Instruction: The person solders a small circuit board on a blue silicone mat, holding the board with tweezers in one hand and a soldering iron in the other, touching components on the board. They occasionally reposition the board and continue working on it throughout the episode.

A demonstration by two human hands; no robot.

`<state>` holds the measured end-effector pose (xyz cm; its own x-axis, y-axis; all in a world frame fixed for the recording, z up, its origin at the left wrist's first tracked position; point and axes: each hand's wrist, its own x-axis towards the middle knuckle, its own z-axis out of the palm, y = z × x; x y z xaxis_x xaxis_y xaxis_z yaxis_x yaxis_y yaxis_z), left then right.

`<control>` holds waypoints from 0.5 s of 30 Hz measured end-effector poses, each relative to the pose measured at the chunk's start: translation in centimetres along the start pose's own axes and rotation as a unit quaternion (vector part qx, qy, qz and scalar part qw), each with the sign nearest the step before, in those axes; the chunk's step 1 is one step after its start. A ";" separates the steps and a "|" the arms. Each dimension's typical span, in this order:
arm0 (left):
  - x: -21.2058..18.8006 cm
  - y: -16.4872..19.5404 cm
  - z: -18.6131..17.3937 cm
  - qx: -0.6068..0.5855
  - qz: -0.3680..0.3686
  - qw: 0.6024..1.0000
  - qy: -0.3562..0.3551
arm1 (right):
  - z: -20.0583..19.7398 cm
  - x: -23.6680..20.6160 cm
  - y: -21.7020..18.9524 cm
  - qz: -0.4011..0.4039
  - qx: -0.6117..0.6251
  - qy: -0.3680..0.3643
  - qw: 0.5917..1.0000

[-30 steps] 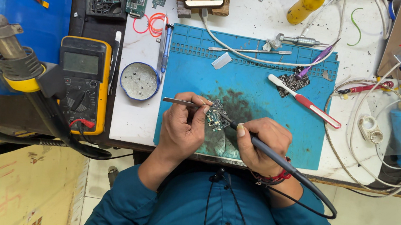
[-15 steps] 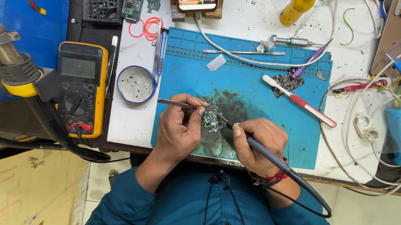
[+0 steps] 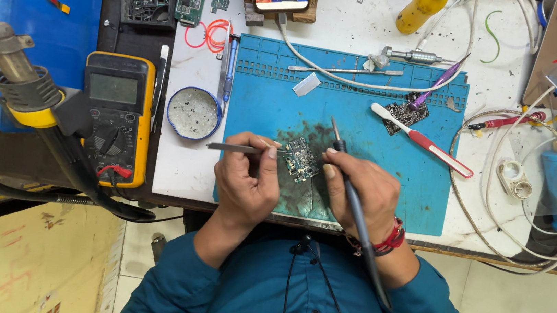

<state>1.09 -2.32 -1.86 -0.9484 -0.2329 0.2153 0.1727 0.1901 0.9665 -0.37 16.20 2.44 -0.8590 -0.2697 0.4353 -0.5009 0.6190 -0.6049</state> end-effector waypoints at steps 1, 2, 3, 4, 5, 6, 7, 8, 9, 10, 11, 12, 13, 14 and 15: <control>-0.1 0.2 0.0 0.023 0.013 1.000 0.006 | 0.1 0.2 -0.2 -0.008 -0.017 -0.003 1.000; -0.2 0.3 0.1 0.046 0.027 0.999 0.011 | 0.1 0.4 -0.4 -0.015 -0.034 -0.006 0.999; -0.1 0.3 0.2 0.054 0.013 0.998 0.007 | 0.1 0.5 -0.6 -0.020 -0.039 -0.014 0.999; 0.0 0.3 0.3 0.062 -0.002 0.998 0.002 | 0.1 0.6 -0.7 -0.025 -0.043 -0.021 0.999; 0.2 0.2 0.4 0.070 -0.016 0.997 -0.002 | 0.1 0.7 -0.8 -0.031 -0.047 -0.029 0.998; 0.3 0.1 0.3 0.053 -0.014 0.998 -0.007 | 0.1 0.7 -0.9 -0.042 -0.040 -0.037 0.998; 0.4 0.1 0.3 0.034 -0.011 0.999 -0.012 | 0.0 0.8 -0.8 -0.053 -0.034 -0.045 0.997; 0.5 0.0 0.3 0.016 -0.008 1.000 -0.018 | 0.0 0.8 -0.7 -0.064 -0.028 -0.053 0.996; 0.6 -0.1 0.2 0.002 -0.006 1.000 -0.023 | 0.0 0.7 -0.6 -0.064 -0.015 -0.063 0.996; 0.8 -0.1 0.1 -0.012 -0.004 1.000 -0.027 | 0.0 0.7 -0.3 -0.065 -0.002 -0.073 0.995; 0.8 -0.2 0.1 -0.025 -0.003 0.999 -0.032 | 0.0 0.5 -0.1 -0.065 0.012 -0.083 0.994; 0.7 -0.2 0.1 -0.030 -0.006 0.999 -0.030 | 0.0 0.2 0.1 -0.058 0.018 -0.072 0.996; 0.6 -0.2 0.2 -0.035 -0.010 0.999 -0.027 | 0.0 -0.1 0.3 -0.052 0.024 -0.061 0.997; 0.6 -0.3 0.2 -0.039 -0.013 0.999 -0.024 | 0.0 -0.5 0.5 -0.046 0.031 -0.049 0.997; 0.6 -0.4 0.2 -0.058 -0.023 0.998 -0.018 | 0.2 -0.7 0.8 -0.008 0.073 -0.024 0.997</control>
<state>0.40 -2.38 -2.10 -0.9647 -0.2041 0.1663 0.1556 0.0678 0.9855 -0.19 16.75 1.56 -0.8526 -0.3166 0.4157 -0.5224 0.5013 -0.6898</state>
